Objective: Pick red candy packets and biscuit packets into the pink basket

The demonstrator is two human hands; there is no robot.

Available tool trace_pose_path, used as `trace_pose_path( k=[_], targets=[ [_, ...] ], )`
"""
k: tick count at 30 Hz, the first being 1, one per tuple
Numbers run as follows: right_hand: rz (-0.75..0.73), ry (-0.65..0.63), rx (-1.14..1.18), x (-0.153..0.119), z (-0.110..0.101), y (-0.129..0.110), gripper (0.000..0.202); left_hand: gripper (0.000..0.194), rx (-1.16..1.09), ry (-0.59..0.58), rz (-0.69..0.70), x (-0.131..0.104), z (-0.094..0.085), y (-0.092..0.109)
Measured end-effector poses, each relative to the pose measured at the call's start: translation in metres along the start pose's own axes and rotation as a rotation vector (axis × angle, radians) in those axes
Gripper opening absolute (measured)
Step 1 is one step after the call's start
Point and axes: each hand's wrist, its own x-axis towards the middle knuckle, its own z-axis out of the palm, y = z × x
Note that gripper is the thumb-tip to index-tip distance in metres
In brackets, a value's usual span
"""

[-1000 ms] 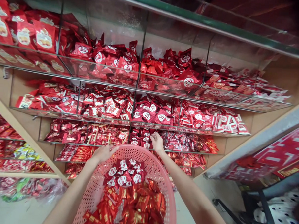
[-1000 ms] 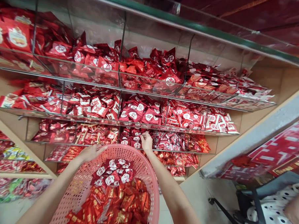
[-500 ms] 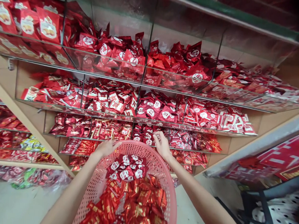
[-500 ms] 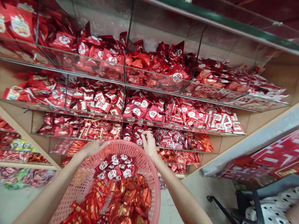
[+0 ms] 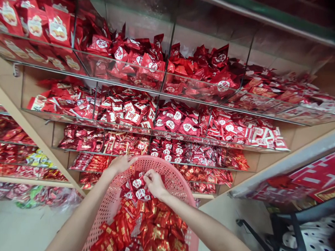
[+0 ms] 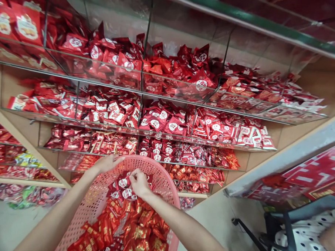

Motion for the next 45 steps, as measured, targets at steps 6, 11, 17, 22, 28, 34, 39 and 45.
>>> trace_pose_path(
  k=[6, 11, 17, 22, 28, 34, 39, 45],
  targets=[
    [-0.063, 0.038, -0.172, 0.0, 0.008, 0.003, 0.008, 0.069, 0.016, -0.009, -0.005, 0.001, 0.0, 0.0],
    [-0.239, 0.064, -0.406, -0.009, 0.002, -0.002, 0.017, 0.069, 0.011, -0.019, 0.003, 0.001, 0.0, 0.0],
    [-0.326, 0.181, -0.419, 0.012, -0.035, -0.035, 0.014, 0.072, -0.011, -0.029, -0.008, 0.0, -0.003, 0.002],
    [0.136, 0.427, 0.247, 0.066, -0.077, -0.048, 0.007, 0.072, -0.009, -0.043, -0.02, -0.004, -0.008, 0.007],
    [0.364, 0.454, 0.534, 0.107, -0.1, -0.045, 0.021, 0.071, -0.006, -0.031, -0.011, -0.007, -0.01, 0.008],
    [0.401, 0.471, 0.705, 0.122, -0.104, -0.046, 0.016, 0.073, 0.013, -0.03, -0.006, -0.005, -0.008, 0.007],
    [0.369, 0.48, 0.764, 0.13, -0.1, -0.048, 0.019, 0.071, -0.009, -0.021, -0.002, -0.004, -0.006, 0.004],
    [0.245, 0.459, 0.739, 0.125, -0.099, -0.051, 0.021, 0.069, -0.005, -0.02, -0.007, -0.003, -0.005, 0.003]
  ],
)
